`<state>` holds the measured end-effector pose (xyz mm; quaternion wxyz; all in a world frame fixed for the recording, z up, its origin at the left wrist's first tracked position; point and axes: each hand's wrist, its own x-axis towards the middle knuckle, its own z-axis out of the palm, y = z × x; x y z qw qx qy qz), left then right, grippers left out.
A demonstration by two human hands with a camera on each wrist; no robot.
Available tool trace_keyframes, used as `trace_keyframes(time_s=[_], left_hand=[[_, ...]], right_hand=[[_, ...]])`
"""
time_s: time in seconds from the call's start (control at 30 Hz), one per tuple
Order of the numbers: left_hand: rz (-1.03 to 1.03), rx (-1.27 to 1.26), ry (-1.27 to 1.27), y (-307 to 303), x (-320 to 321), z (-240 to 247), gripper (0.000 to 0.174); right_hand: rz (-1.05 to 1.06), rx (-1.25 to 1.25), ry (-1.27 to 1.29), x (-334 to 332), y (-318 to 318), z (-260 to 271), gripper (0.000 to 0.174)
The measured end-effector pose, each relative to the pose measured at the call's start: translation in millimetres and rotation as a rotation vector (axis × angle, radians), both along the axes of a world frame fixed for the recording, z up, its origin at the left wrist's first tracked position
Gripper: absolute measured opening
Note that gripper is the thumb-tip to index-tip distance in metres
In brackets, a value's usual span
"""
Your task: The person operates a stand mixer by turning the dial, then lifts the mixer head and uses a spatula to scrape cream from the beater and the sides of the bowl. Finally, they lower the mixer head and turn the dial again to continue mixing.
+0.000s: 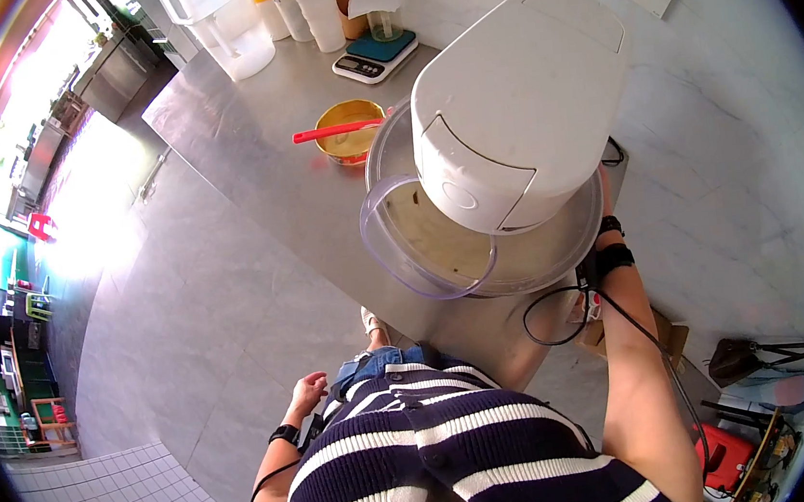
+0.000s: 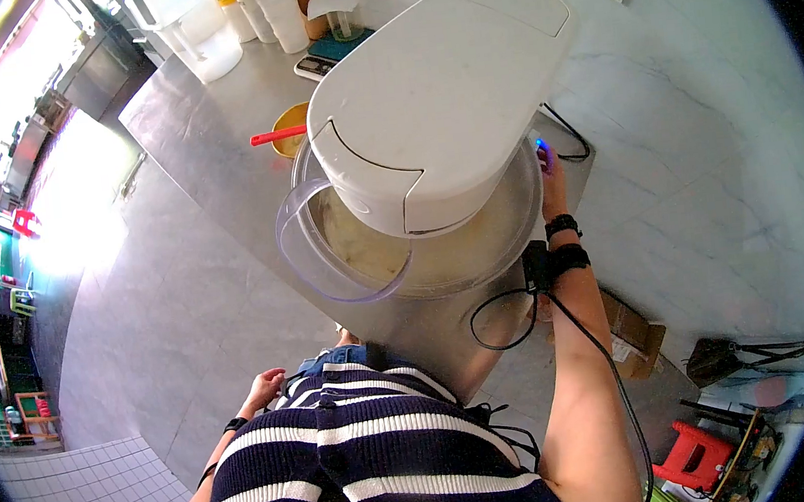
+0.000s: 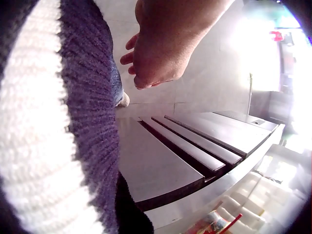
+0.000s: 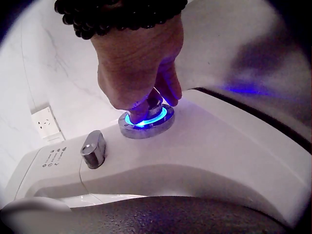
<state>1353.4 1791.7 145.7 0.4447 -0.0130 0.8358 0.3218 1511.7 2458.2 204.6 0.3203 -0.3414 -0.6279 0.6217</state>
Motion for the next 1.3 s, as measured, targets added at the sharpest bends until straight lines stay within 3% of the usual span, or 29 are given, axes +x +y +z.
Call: trace_keyframes(time_s=[0.47, 0.7, 0.87, 1.3], left_hand=[[-0.003, 0.004, -0.007, -3, -3, -7, 0.033], [0.001, 0.004, -0.004, -1, -2, -6, 0.033], [-0.008, 0.004, -0.003, -3, -3, -9, 0.032], [-0.032, -0.005, 0.007, -1, -2, -3, 0.032]], right_hand=[[0.014, -0.03, 0.029, 0, -6, 8, 0.047], [-0.005, 0.153, -0.012, 2, -22, 22, 0.046], [0.001, -0.078, 0.071, -1, -2, 0, 0.047], [0.004, -0.115, 0.083, 0, -4, 2, 0.05]])
